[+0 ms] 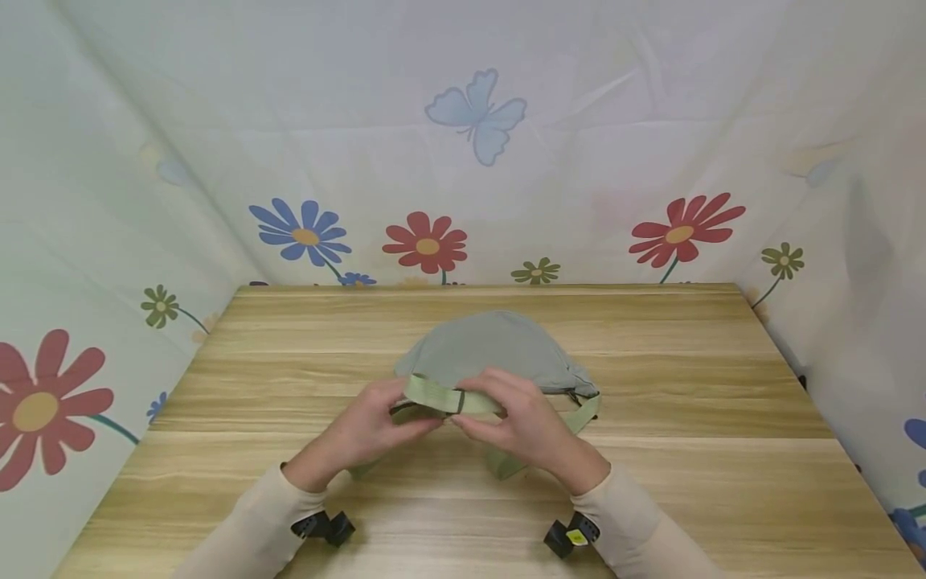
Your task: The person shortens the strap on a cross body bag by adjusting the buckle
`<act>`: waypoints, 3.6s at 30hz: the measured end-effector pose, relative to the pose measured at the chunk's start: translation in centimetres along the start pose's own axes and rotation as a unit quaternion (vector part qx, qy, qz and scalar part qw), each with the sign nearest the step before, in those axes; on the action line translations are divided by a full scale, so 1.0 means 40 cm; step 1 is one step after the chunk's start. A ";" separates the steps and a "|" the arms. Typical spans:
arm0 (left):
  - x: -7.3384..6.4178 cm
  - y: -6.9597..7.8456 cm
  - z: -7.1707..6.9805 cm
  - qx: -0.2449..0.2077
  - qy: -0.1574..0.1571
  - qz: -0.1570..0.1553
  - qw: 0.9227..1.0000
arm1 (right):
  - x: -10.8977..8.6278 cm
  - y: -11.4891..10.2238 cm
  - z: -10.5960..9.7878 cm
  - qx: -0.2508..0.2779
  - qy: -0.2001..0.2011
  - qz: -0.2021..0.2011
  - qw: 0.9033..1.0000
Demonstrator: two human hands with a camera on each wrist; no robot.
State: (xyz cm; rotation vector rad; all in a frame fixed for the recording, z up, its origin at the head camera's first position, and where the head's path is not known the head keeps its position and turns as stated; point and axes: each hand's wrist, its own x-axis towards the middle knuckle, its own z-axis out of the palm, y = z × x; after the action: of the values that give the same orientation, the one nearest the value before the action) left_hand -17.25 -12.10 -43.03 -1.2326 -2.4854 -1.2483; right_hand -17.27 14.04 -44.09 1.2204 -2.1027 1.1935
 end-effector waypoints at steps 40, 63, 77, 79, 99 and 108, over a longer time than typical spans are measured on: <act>-0.045 -0.018 -0.085 0.165 0.056 0.102 0.979 | 0.006 0.015 -0.058 0.016 0.063 -0.024 0.998; -0.142 -0.074 -0.160 0.169 0.071 0.045 0.982 | -0.002 0.024 -0.107 0.031 0.045 0.001 0.999; -0.055 -0.049 -0.071 0.195 -0.007 0.034 0.980 | 0.023 0.009 -0.063 0.008 0.065 -0.013 0.998; -0.027 -0.032 -0.053 0.186 -0.008 0.034 0.982 | 0.025 0.004 -0.057 0.009 0.061 -0.001 0.998; 0.032 0.033 -0.004 -0.020 0.047 -0.050 0.997 | 0.020 -0.001 -0.048 -0.024 0.025 0.000 0.999; 0.011 0.015 -0.030 -0.008 0.037 -0.021 0.999 | -0.009 0.023 -0.087 -0.058 0.026 -0.038 0.997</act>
State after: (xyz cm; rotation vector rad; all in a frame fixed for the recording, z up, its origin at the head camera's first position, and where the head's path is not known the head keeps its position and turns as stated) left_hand -17.43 -12.48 -41.67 -1.1235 -2.4659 -1.3010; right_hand -18.05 17.37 -42.90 1.1921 -2.0391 1.0446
